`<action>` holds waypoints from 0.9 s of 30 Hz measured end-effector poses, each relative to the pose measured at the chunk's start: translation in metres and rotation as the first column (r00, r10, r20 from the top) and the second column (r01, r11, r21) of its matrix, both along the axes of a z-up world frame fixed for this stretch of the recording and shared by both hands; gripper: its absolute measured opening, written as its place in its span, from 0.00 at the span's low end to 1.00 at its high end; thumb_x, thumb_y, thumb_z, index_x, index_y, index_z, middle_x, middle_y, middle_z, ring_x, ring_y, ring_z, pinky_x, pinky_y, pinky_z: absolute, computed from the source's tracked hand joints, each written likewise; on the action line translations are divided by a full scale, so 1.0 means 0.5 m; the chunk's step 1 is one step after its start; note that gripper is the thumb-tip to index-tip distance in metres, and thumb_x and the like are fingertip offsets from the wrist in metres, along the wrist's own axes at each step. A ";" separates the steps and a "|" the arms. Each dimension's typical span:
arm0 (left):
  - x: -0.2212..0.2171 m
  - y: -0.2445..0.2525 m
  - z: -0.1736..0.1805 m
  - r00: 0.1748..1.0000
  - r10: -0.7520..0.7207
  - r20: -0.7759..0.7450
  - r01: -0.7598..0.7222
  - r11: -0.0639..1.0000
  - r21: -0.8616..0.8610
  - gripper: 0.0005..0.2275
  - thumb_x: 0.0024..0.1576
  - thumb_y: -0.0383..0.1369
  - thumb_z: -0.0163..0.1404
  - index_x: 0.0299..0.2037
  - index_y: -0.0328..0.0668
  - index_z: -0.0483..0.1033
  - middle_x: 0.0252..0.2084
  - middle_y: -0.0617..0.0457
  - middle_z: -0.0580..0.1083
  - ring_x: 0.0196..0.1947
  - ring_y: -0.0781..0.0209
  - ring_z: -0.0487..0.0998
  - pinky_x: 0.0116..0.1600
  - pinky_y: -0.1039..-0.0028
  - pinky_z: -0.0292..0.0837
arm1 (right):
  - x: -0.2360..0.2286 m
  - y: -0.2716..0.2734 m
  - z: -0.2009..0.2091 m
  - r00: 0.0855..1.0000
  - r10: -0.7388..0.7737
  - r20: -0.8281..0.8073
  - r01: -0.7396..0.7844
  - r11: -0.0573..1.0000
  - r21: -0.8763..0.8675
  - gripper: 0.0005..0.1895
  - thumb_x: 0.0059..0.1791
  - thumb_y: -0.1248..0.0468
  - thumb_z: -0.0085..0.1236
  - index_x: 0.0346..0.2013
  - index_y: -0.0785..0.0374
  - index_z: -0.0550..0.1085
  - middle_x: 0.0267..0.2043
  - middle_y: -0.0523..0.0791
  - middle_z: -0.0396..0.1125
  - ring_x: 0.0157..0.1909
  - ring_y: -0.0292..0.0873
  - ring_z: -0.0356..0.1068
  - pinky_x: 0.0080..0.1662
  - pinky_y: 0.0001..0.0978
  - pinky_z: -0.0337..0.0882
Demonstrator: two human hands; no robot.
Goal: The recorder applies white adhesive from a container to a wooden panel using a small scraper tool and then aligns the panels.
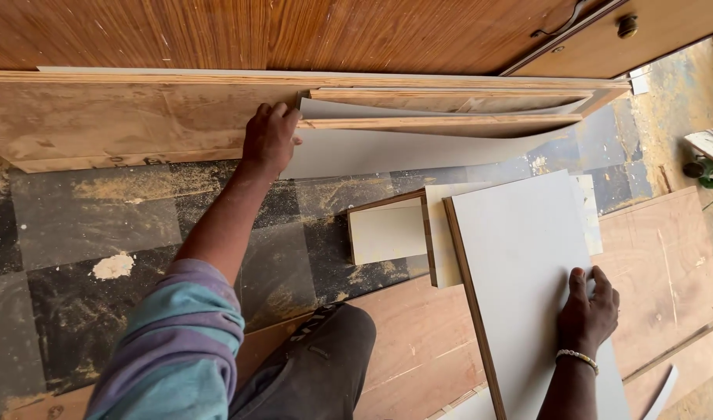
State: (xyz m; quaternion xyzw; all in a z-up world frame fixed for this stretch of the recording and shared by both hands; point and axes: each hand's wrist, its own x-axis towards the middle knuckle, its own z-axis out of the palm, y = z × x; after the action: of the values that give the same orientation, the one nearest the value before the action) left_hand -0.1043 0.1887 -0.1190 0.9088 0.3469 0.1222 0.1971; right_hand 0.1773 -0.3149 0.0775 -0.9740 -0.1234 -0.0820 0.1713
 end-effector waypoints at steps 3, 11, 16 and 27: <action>0.013 0.022 -0.079 0.982 0.066 0.174 -0.074 0.997 0.037 0.17 0.51 0.29 0.64 0.50 0.36 0.76 0.48 0.40 0.77 0.49 0.46 0.76 0.53 0.61 0.76 | -0.002 0.007 0.006 0.999 -0.031 -0.023 0.030 0.999 -0.017 0.25 0.58 0.48 0.55 0.63 0.62 0.73 0.58 0.51 0.65 0.58 0.53 0.66 0.57 0.49 0.66; 0.011 0.033 -0.087 0.868 0.213 0.448 -0.258 0.965 0.040 0.05 0.56 0.19 0.58 0.40 0.36 0.78 0.49 0.43 0.80 0.50 0.49 0.81 0.55 0.63 0.79 | -0.014 0.026 0.017 0.997 -0.062 -0.044 0.061 0.998 -0.017 0.25 0.57 0.49 0.55 0.62 0.62 0.74 0.57 0.51 0.66 0.57 0.53 0.66 0.58 0.48 0.66; 0.001 0.026 -0.049 0.893 0.145 0.426 -0.208 0.973 0.105 0.14 0.54 0.24 0.61 0.48 0.34 0.75 0.55 0.39 0.75 0.55 0.47 0.76 0.58 0.60 0.75 | -0.008 0.015 0.010 1.000 -0.010 -0.019 0.010 1.000 0.009 0.26 0.58 0.49 0.56 0.63 0.64 0.73 0.58 0.51 0.65 0.58 0.53 0.66 0.58 0.47 0.66; 0.130 0.026 -0.070 0.989 0.114 0.096 -0.130 0.975 0.183 0.26 0.54 0.40 0.64 0.58 0.30 0.74 0.56 0.41 0.70 0.54 0.49 0.69 0.59 0.57 0.67 | -0.005 0.013 0.008 1.000 -0.021 -0.020 0.020 1.000 -0.011 0.27 0.57 0.49 0.56 0.64 0.64 0.72 0.58 0.52 0.65 0.59 0.53 0.66 0.58 0.48 0.66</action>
State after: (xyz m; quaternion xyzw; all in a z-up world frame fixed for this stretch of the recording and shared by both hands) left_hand -0.0392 0.2016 -0.1538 0.8944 0.3801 0.2048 0.1169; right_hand 0.1750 -0.3085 0.0816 -0.9769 -0.1121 -0.0734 0.1664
